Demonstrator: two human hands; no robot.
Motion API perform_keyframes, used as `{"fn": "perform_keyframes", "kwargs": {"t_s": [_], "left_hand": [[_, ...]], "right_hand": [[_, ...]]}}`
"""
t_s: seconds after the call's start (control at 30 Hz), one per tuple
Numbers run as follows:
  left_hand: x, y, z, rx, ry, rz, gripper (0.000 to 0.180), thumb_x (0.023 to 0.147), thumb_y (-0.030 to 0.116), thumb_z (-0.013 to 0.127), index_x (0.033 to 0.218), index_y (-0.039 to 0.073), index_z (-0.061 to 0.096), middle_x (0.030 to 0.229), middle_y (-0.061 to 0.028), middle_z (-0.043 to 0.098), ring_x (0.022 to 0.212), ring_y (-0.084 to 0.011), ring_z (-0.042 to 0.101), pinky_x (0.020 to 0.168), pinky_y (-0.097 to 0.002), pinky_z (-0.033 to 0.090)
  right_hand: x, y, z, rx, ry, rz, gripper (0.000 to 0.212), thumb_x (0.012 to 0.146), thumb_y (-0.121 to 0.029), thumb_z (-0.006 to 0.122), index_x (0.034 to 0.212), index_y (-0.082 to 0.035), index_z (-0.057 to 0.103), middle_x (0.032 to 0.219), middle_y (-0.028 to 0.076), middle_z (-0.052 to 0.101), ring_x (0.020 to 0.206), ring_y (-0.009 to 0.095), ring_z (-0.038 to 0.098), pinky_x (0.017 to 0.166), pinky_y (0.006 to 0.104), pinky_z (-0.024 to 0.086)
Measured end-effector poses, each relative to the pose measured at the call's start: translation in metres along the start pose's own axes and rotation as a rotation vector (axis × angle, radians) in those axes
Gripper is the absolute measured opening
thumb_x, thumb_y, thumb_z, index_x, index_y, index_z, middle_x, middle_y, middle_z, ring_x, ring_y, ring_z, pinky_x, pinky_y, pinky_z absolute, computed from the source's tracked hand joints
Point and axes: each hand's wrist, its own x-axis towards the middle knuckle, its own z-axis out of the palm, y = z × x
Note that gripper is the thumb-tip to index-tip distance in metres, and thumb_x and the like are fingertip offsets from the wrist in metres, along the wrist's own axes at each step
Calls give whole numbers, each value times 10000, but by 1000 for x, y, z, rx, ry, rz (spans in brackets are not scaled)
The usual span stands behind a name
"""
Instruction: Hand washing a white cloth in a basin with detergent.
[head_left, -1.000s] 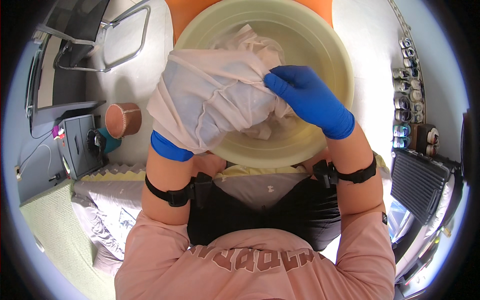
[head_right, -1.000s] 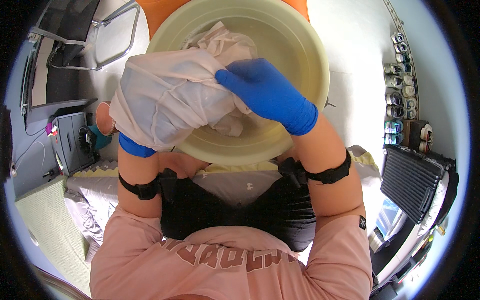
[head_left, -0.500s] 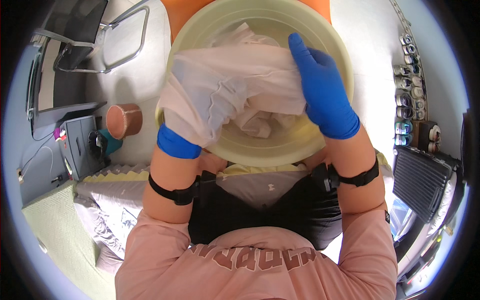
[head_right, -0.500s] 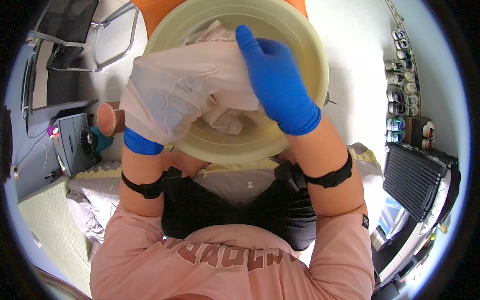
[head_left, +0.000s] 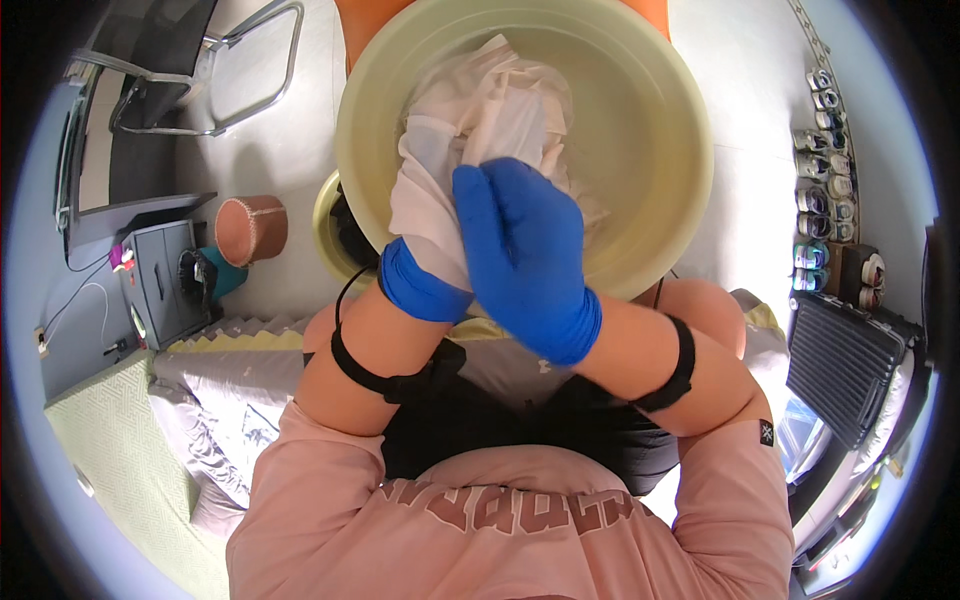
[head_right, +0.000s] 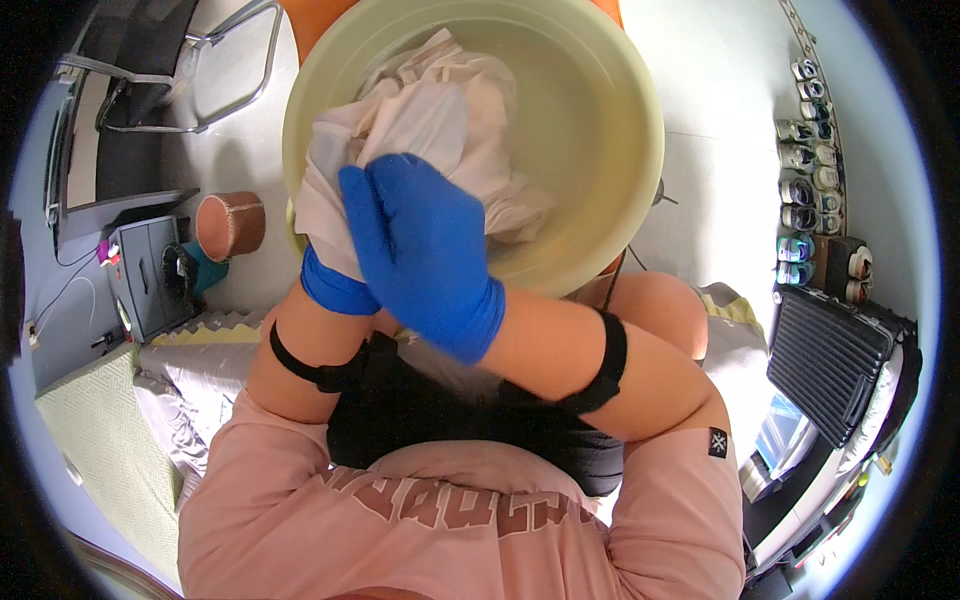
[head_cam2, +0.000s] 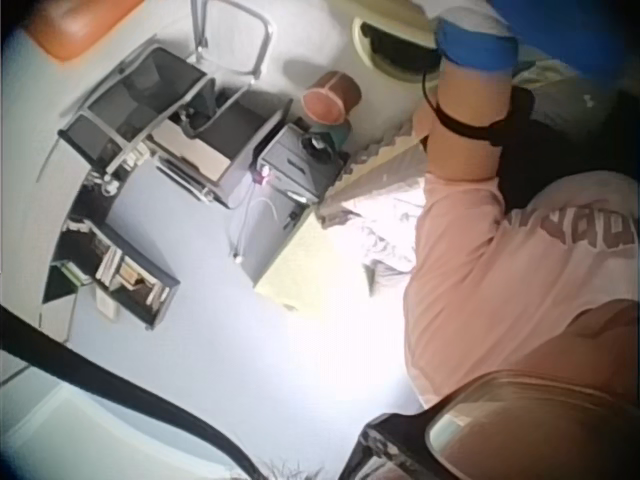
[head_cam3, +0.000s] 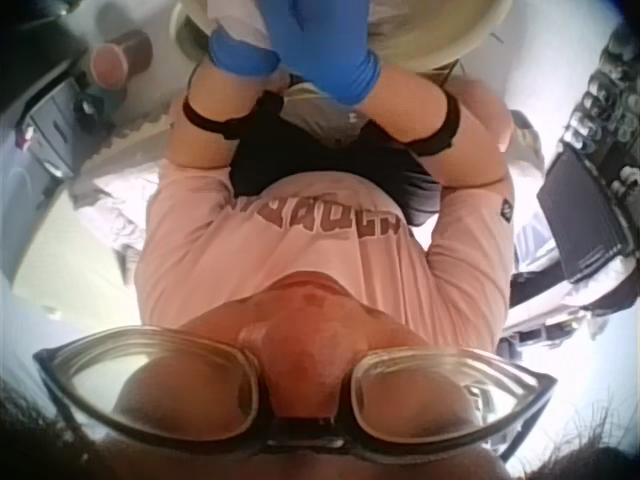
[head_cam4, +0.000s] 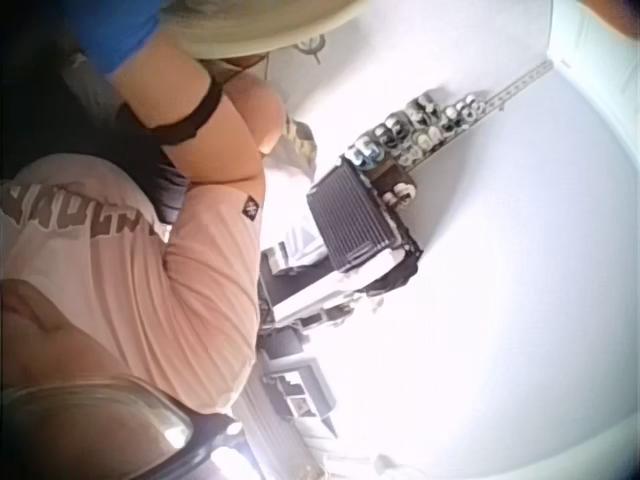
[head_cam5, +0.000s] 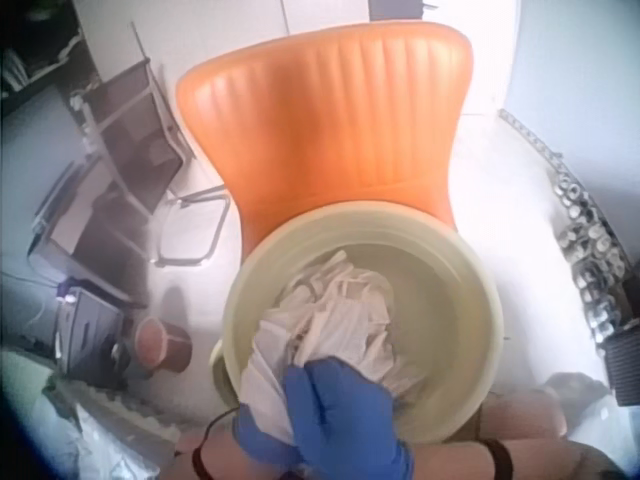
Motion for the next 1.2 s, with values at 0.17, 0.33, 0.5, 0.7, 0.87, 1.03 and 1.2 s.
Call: {"fn": "perform_keyframes", "kwargs": {"t_s": [0.17,0.33,0.5,0.7,0.87,1.03,1.2], "left_hand": [[12,-26,7,365,250,122,375,1038,214,388,1365,35,423,1276,-123,535,1158,-225,534,1002,-323,441],[-11,2,0,90,-3,1,492,1002,290,450,1413,32,373,1366,-162,482,1219,-267,503,1060,-359,406],[-10,-15,-16,1012,129,261,450,998,231,417,1399,36,354,1368,-141,469,1195,-264,513,1017,-380,417],[1,25,27,2349,-169,254,463,907,365,540,1314,145,531,1273,-137,569,1154,-260,549,983,-345,436],[-6,38,19,2602,-142,571,419,820,352,628,1185,147,628,1184,-95,623,1109,-276,573,937,-369,453],[3,36,6,2306,-146,628,292,812,182,599,1084,89,651,1047,-90,658,973,-288,616,823,-335,500],[8,11,13,813,93,239,381,979,196,408,1315,45,505,1271,-129,566,1142,-266,558,965,-334,463]], "right_hand": [[38,33,-18,-96,-25,145,291,964,-188,542,749,7,557,614,143,488,554,129,460,531,326,413],[0,3,-9,-141,-88,-140,268,942,-139,559,713,-4,519,649,201,514,538,367,511,525,369,418],[20,20,-14,-241,-94,-68,247,917,-128,582,708,-11,523,660,209,537,562,378,536,524,384,427],[33,35,-23,-256,-209,-79,258,947,-218,557,814,2,574,718,206,582,626,399,562,600,416,452],[96,48,-76,273,96,572,367,936,-225,578,1168,59,594,771,76,603,690,191,575,706,321,488],[68,65,-82,-533,20,-343,305,950,-233,566,1038,52,625,809,108,623,702,149,569,656,304,482],[4,10,-8,-105,-115,-112,192,944,-152,536,854,1,609,742,199,599,660,366,599,625,390,483]]}}
